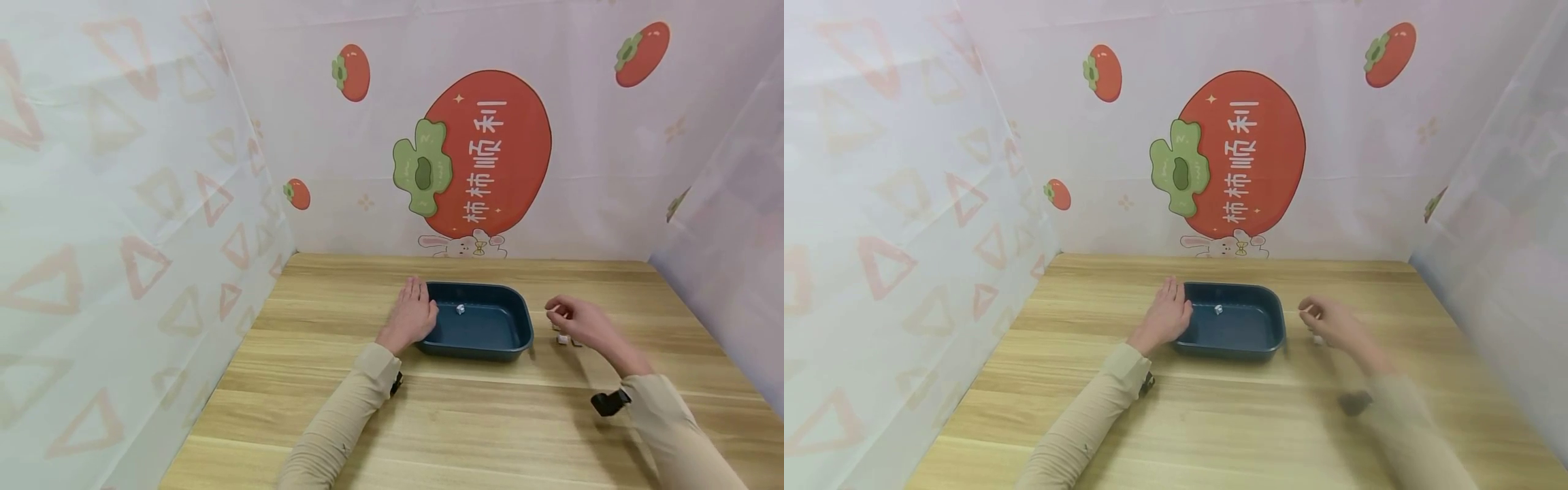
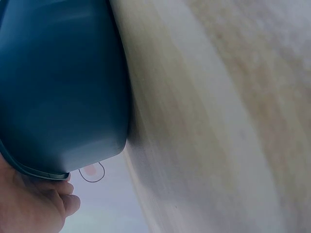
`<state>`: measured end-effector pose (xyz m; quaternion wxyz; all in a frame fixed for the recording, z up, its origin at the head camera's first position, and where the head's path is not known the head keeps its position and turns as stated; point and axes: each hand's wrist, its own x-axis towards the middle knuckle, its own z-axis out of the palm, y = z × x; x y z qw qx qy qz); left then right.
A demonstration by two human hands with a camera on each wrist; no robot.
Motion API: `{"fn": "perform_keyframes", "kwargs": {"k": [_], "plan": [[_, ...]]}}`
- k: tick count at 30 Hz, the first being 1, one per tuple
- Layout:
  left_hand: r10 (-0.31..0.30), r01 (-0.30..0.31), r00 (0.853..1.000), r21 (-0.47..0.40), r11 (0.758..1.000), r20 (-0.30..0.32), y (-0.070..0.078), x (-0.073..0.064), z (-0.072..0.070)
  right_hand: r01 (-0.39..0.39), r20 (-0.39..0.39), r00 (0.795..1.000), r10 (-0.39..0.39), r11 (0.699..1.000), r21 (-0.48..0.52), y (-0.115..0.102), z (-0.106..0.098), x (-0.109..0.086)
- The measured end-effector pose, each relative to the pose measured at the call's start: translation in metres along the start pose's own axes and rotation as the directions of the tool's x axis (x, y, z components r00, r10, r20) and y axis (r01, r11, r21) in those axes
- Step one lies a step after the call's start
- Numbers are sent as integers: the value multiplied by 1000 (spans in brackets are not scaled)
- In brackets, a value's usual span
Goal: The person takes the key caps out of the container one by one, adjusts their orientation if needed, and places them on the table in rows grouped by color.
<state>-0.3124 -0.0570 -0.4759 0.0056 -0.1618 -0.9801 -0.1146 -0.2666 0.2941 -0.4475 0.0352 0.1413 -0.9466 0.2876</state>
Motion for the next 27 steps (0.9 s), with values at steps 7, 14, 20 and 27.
{"fn": "perform_keyframes", "kwargs": {"k": [7,14,20,27], "plan": [[1,-1,1000,-10,1000,5,-1,0,1,58,6,998,-58,998,25,-24,14,22],[-3,3,1000,-5,1000,9,-1,0,2,149,-8,989,-150,987,-56,-47,35,44],[2,-2,1000,-15,1000,2,-1,-1,3,166,34,986,-164,984,-68,-61,53,55],[3,-4,1000,-23,1000,-17,-1,1,3,151,45,988,-149,987,-52,-69,70,66]]}}
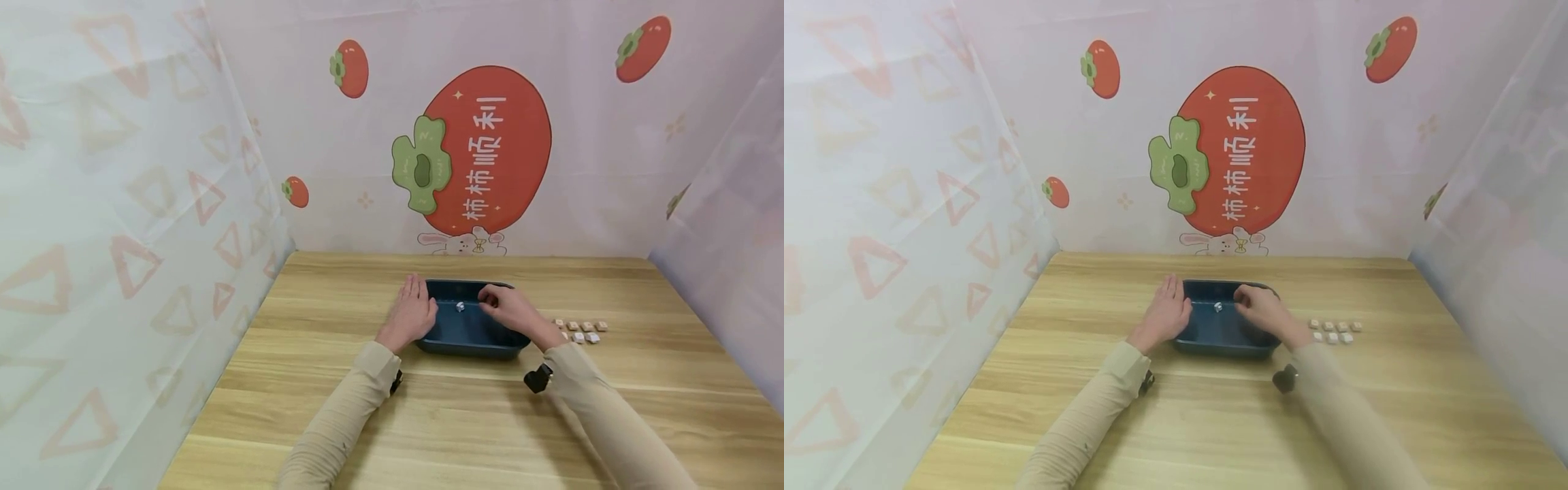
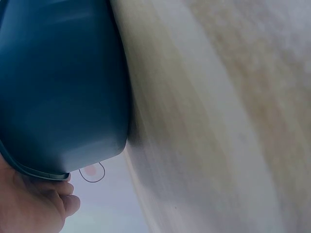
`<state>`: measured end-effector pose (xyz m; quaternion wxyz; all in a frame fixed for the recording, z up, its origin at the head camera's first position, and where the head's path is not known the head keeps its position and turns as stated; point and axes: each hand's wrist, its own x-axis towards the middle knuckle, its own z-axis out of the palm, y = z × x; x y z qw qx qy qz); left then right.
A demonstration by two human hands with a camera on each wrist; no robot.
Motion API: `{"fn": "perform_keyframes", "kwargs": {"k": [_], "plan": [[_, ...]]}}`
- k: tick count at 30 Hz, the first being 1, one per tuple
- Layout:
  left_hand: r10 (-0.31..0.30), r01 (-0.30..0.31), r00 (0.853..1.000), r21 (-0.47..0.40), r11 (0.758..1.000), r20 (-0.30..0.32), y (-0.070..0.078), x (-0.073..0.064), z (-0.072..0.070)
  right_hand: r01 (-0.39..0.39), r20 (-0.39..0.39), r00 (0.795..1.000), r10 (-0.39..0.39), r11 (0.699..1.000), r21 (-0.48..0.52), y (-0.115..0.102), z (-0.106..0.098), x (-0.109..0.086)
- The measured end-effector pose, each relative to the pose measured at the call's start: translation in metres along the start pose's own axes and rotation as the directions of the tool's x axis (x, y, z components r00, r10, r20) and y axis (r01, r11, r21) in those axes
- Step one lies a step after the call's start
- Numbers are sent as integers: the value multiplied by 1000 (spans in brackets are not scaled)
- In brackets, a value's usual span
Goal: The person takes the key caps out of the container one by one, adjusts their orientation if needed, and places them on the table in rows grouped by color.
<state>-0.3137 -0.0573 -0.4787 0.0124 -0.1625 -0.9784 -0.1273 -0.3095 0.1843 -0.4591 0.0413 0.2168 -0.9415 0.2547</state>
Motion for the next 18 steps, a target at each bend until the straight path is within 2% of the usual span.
{"fn": "perform_keyframes", "kwargs": {"k": [10,18], "plan": [[-3,3,1000,-5,1000,9,0,1,-2,-105,45,993,105,994,-1,-4,19,14],[-3,3,1000,1,1000,11,0,1,-1,-198,79,977,197,980,5,-11,31,23]]}}
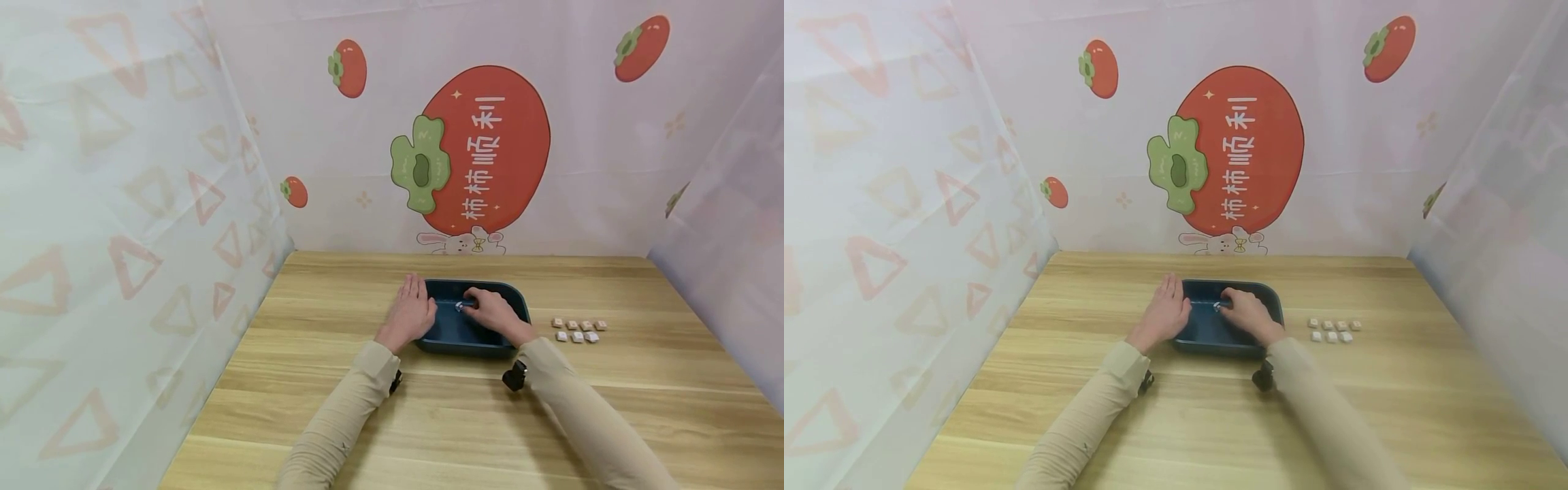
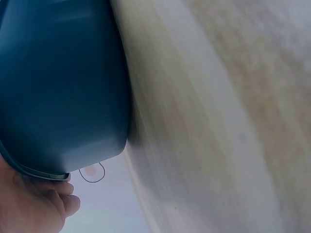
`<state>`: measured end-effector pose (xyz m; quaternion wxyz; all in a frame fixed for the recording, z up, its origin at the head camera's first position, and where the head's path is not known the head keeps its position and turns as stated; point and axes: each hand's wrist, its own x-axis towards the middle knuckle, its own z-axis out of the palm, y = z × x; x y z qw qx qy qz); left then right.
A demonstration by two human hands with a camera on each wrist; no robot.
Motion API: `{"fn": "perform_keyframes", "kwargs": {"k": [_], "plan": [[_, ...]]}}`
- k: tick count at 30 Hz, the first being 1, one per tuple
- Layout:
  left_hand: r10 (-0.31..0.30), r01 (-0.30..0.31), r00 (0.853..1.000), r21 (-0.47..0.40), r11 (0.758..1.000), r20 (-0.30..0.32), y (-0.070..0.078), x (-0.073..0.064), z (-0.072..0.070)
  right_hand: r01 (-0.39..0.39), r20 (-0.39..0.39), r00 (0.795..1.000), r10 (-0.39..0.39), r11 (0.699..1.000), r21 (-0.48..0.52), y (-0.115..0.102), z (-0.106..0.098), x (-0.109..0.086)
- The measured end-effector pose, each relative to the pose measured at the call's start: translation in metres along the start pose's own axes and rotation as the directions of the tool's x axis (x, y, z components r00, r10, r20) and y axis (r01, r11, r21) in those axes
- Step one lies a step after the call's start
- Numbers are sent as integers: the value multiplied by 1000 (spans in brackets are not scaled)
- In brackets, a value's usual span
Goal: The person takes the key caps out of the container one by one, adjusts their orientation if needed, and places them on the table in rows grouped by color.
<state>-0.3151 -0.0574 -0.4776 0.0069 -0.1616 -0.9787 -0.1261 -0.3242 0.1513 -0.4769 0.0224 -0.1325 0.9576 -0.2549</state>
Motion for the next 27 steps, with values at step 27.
{"fn": "perform_keyframes", "kwargs": {"k": [27], "plan": [[0,0,1000,-9,1000,-2,0,0,-1,-99,86,991,104,993,-57,-11,14,21]]}}
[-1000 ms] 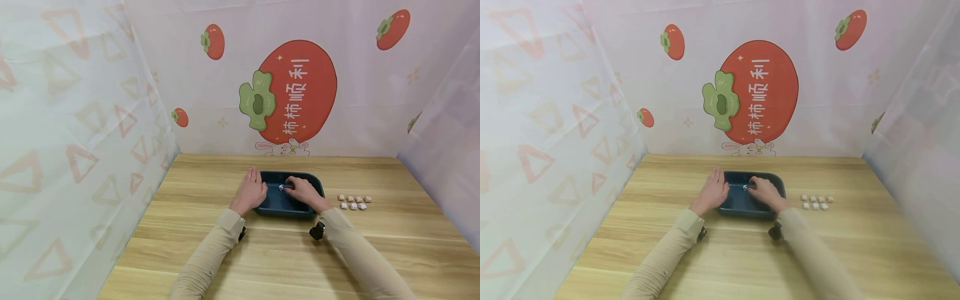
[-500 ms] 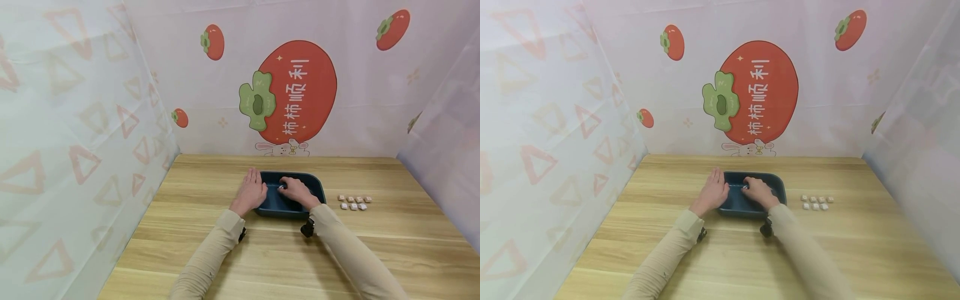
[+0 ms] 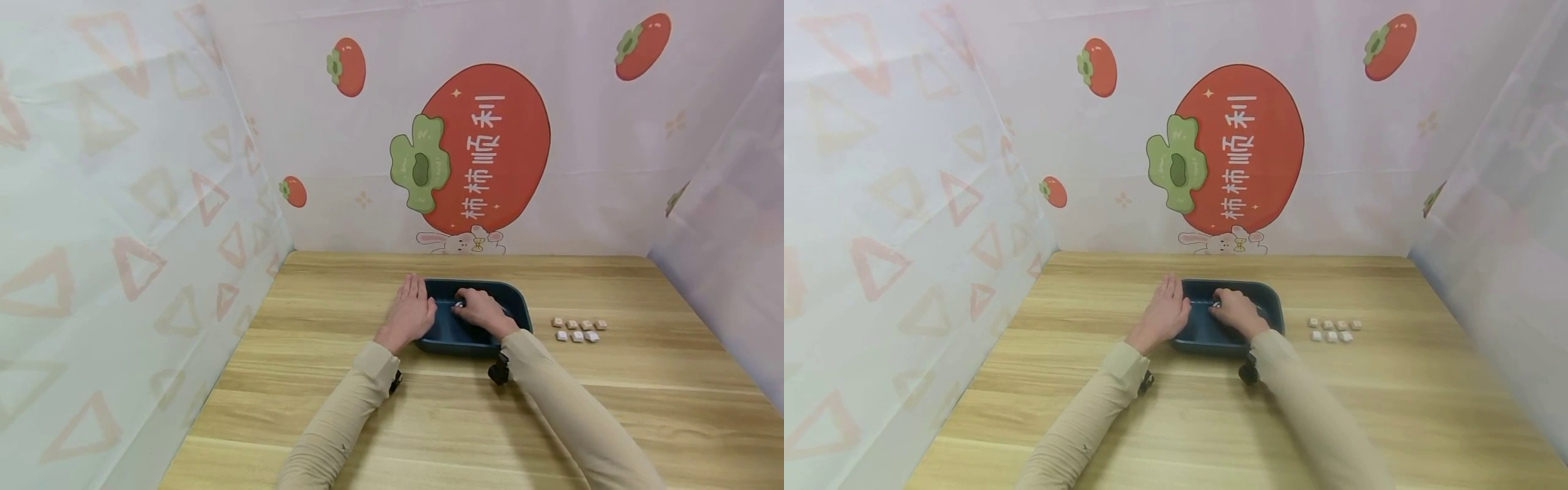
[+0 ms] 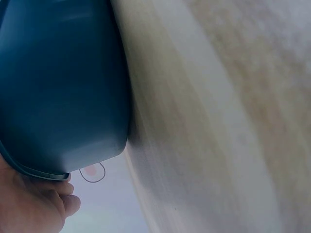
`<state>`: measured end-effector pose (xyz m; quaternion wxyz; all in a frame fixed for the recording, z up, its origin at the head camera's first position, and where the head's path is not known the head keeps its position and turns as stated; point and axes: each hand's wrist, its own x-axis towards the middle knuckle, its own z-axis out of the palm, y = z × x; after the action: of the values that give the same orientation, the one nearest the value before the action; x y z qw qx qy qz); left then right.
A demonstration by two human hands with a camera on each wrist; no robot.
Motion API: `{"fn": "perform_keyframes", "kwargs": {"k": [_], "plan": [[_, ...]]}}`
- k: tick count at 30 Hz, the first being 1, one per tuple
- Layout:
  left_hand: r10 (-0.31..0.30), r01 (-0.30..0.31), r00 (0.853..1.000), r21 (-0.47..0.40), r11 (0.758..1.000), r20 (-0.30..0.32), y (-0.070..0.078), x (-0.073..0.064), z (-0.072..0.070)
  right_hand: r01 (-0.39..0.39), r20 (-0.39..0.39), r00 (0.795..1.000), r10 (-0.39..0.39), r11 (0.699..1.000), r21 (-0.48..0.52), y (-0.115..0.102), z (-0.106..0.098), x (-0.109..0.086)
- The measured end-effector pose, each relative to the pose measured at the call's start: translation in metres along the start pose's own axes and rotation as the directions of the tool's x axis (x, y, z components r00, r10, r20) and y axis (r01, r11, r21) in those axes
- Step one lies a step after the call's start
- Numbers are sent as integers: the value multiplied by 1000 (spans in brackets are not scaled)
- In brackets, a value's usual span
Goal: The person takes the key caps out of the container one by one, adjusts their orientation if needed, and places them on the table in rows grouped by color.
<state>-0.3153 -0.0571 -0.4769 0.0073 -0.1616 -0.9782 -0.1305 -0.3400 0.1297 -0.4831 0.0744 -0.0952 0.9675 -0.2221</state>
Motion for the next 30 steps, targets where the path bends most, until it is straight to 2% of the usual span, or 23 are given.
{"fn": "perform_keyframes", "kwargs": {"k": [16,30], "plan": [[7,-7,1000,0,1000,-10,0,-2,1,6,-24,1000,-6,1000,14,3,2,-2],[1,-1,1000,11,1000,-7,1,-1,1,26,-42,999,-23,997,68,6,-13,-15]]}}
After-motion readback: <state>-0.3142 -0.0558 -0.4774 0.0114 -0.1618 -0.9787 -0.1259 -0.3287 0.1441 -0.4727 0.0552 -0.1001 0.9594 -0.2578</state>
